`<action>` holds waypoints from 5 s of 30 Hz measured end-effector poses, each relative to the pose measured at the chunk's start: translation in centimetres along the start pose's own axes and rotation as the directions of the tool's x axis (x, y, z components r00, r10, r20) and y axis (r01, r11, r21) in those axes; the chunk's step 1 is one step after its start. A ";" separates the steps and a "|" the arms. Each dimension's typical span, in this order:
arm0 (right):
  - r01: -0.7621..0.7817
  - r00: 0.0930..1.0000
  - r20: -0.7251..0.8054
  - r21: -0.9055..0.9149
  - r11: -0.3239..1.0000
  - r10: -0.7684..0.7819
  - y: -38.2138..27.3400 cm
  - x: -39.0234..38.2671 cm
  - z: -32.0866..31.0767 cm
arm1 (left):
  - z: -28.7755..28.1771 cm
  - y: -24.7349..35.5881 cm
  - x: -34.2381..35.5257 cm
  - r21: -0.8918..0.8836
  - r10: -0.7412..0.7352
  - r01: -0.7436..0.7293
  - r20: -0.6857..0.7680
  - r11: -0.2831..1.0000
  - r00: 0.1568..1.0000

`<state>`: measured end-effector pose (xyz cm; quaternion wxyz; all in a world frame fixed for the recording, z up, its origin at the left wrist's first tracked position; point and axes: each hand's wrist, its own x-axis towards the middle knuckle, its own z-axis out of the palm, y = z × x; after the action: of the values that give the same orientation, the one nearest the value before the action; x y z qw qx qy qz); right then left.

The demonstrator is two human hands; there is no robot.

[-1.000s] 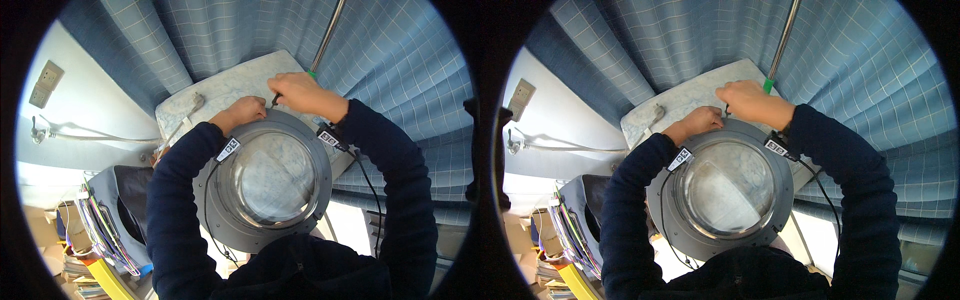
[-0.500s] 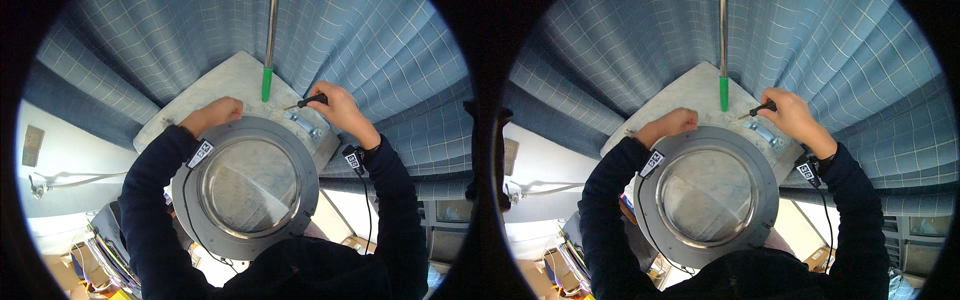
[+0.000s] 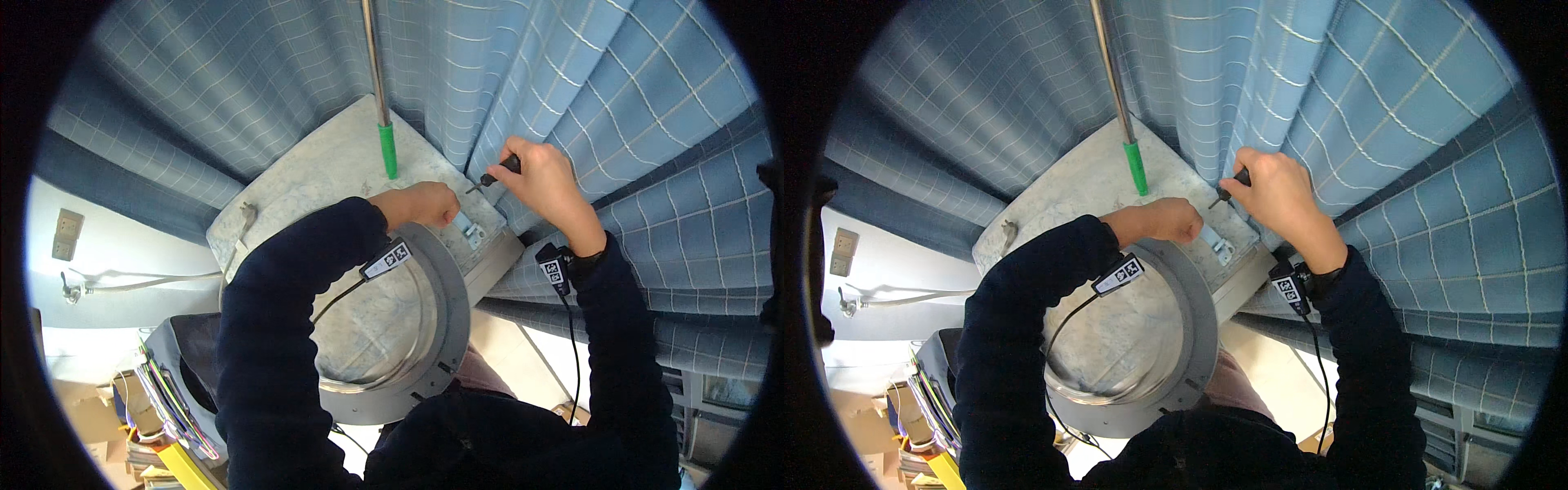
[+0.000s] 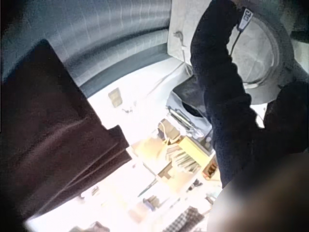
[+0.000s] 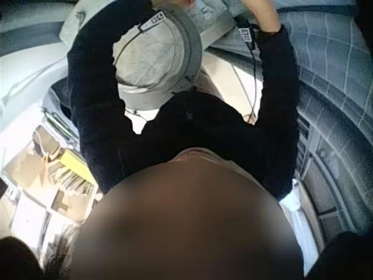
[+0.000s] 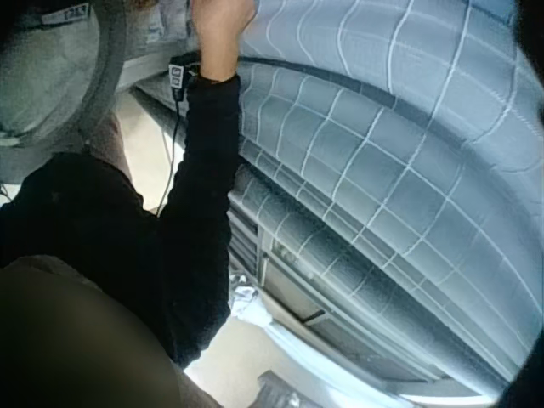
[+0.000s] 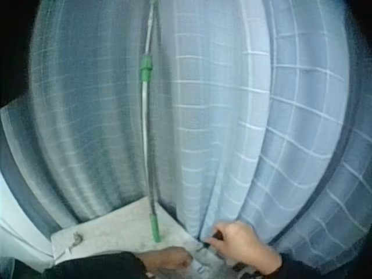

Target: The person uses a screwdriver to remove screws from the circular door frame of a washing machine. They systematically loosen and remove multiple screws around the perimeter of the door while holding the frame steady with the other hand.

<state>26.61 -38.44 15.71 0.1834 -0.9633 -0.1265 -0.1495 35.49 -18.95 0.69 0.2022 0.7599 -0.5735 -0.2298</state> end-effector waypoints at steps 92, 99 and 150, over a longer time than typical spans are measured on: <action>0.556 0.460 0.856 -0.071 0.828 -0.236 -42.1 -1.4 18.1 | 15.8 13.0 -40.7 -0.499 -0.569 0.359 -0.813 0.789 0.121; 0.649 0.412 0.865 -0.059 0.758 -0.285 -42.1 -2.1 17.6 | 16.4 12.3 -40.8 -0.455 -0.508 0.291 -0.850 0.842 0.140; 0.760 0.357 0.814 0.033 0.649 -0.459 -40.5 -1.4 18.0 | 18.6 14.8 -36.6 -0.409 -0.309 0.466 -0.910 0.785 -0.278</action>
<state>17.61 4.84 12.01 -0.1343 -0.8225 -0.5174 0.1942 4.51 11.68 -1.72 0.4251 0.8191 0.0382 0.3834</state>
